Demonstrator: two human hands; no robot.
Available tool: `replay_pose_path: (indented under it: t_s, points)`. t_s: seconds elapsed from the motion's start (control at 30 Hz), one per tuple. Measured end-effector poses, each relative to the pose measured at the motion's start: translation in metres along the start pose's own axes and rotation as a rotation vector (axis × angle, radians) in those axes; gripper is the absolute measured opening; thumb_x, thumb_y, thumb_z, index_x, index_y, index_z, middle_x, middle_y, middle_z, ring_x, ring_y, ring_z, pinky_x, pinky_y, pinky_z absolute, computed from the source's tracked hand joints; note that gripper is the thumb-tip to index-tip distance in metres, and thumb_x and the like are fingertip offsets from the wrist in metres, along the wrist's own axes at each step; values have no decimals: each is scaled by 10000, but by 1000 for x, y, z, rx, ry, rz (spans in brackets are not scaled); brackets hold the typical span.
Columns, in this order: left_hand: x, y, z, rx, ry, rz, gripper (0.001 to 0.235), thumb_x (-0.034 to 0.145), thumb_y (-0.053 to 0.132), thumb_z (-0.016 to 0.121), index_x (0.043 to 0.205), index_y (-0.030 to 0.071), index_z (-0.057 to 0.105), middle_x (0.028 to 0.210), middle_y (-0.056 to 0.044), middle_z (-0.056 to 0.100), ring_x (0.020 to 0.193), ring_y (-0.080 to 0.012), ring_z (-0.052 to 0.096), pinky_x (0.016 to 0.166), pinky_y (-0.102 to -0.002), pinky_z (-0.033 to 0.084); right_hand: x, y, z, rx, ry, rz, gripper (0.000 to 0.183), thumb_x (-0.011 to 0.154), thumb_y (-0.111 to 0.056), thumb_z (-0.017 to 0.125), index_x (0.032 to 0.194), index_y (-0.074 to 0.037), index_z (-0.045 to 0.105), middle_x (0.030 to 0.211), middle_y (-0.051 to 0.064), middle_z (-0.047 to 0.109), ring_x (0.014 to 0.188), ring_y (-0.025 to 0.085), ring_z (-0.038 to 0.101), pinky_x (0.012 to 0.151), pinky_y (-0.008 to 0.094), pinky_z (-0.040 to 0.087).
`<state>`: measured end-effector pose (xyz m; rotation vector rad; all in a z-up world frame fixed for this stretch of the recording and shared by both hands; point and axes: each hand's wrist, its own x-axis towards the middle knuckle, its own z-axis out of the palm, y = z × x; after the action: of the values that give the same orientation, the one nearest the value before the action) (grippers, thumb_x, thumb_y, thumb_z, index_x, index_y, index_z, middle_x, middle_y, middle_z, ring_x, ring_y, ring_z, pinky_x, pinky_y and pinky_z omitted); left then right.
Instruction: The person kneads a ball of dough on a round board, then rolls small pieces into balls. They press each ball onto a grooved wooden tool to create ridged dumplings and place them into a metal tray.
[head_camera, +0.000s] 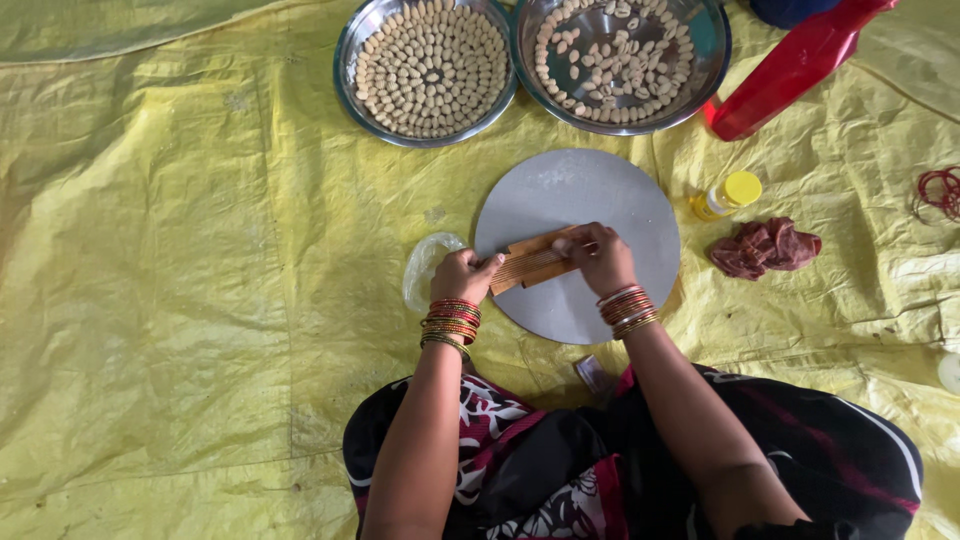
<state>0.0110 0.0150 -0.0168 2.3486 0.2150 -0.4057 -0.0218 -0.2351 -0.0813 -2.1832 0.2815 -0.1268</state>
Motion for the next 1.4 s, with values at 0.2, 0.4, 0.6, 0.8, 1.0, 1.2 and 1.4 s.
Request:
replay_pose_path:
  t_s: [0.2, 0.4, 0.6, 0.8, 1.0, 1.2, 1.4]
  points:
    - [1, -1, -1, 53, -48, -49, 518, 819, 584, 751, 770, 70, 699, 732, -123, 734, 667, -251, 717, 651, -404, 570, 3, -2, 4, 18, -18, 19, 200, 848, -151, 814, 1006, -47, 750, 947, 84, 758, 852, 178, 761, 786, 326, 617]
    - [5, -4, 4, 175, -96, -114, 433, 871, 552, 715, 912, 120, 721, 896, -98, 766, 832, -263, 740, 786, -426, 588, 17, 53, -9, 712, -130, 331, 163, 919, -41, 684, 1063, 32, 707, 988, 105, 716, 913, 200, 726, 852, 333, 647]
    - [9, -15, 17, 256, -19, -84, 342, 913, 461, 681, 1096, 172, 680, 1070, -81, 754, 988, -282, 725, 853, -448, 576, 15, 55, -31, 1066, -236, 482, 118, 921, 53, 618, 1015, 101, 672, 1113, 131, 694, 1000, 210, 706, 903, 317, 596]
    - [14, -11, 32, -88, 25, 223, 361, 946, 458, 654, 1087, 127, 682, 965, -106, 779, 823, -240, 759, 722, -387, 600, 84, -3, -58, 1199, 26, 464, 297, 972, 38, 512, 1243, 119, 601, 1139, 206, 710, 1031, 268, 722, 909, 334, 625]
    - [5, 10, 22, -612, -318, -9, 576, 978, 556, 494, 1317, 91, 510, 754, -135, 763, 505, -171, 668, 482, -288, 559, 113, -60, -70, 1108, -4, 321, 361, 1030, -111, 386, 1284, 30, 601, 1159, 145, 708, 1028, 295, 704, 870, 419, 649]
    - [6, 10, 30, -588, -334, 183, 676, 1025, 634, 392, 1427, 95, 459, 1215, -229, 648, 1055, -291, 623, 895, -394, 504, -8, -86, -25, 238, -641, -276, 467, 835, 50, 700, 1286, -68, 665, 1131, 88, 759, 980, 186, 725, 899, 330, 595]
    - [5, 0, 36, -588, -383, 302, 746, 978, 670, 425, 1472, 112, 456, 1419, -250, 562, 1301, -325, 572, 1059, -418, 470, -35, -91, -13, 310, -439, -377, 471, 791, 72, 728, 1248, -33, 677, 1124, 114, 703, 971, 197, 715, 847, 334, 602]
